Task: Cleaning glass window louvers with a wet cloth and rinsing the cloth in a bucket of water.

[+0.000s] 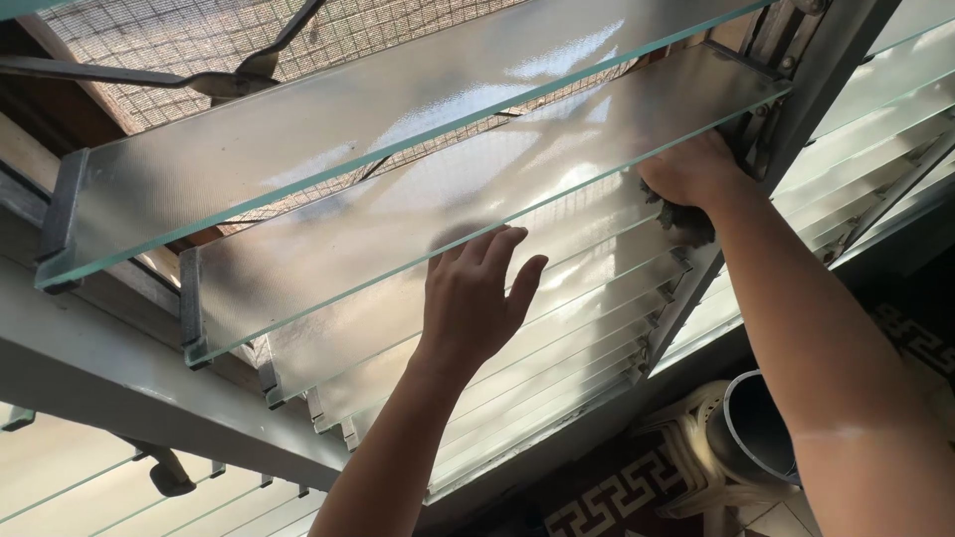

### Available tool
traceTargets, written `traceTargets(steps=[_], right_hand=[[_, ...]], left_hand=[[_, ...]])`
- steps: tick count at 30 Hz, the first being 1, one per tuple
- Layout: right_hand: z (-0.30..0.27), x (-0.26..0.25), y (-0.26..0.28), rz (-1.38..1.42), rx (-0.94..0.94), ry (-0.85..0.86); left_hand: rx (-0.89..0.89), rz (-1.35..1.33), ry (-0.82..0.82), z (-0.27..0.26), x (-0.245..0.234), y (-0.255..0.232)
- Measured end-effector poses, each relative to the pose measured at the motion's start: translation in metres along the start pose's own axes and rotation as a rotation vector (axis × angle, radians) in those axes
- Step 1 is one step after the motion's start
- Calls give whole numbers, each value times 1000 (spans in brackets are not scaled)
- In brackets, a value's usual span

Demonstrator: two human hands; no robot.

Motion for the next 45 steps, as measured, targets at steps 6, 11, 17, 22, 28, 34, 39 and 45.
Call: traceTargets(steps=[6,11,17,22,28,34,39,45], right_hand=[[-33,-1,114,-117,-116,243],[-53,5,135,123,-163,192],[-33,29,3,-97,-52,255],[-25,25,-21,-62,92,171],[-33,23,87,-112,-285,-187],[-50,22,198,30,-114,244],[-61,19,270,97,-290,157],[-75,18,354,250,-463,52]], left_hand=[[-107,33,51,-6,-14,27],[-60,8,-18,12,-5,9],[-48,23,-3,3,-10,16],[-48,132,-30,-12,-37,28],[-118,90,-11,-20,-58,40],[-146,114,10,-27,-81,43],[-101,114,-93,-41,-114,44],[-122,95,-123,-65,-149,53]])
Point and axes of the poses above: each hand's wrist, its own z-axis towards the middle knuckle, its own x-axis out of the palm, y = z × x, the point moved 7 cm from there along z, towards the middle knuckle, and after that the axes turned 6 degrees about -y, right-handed, at the moved point
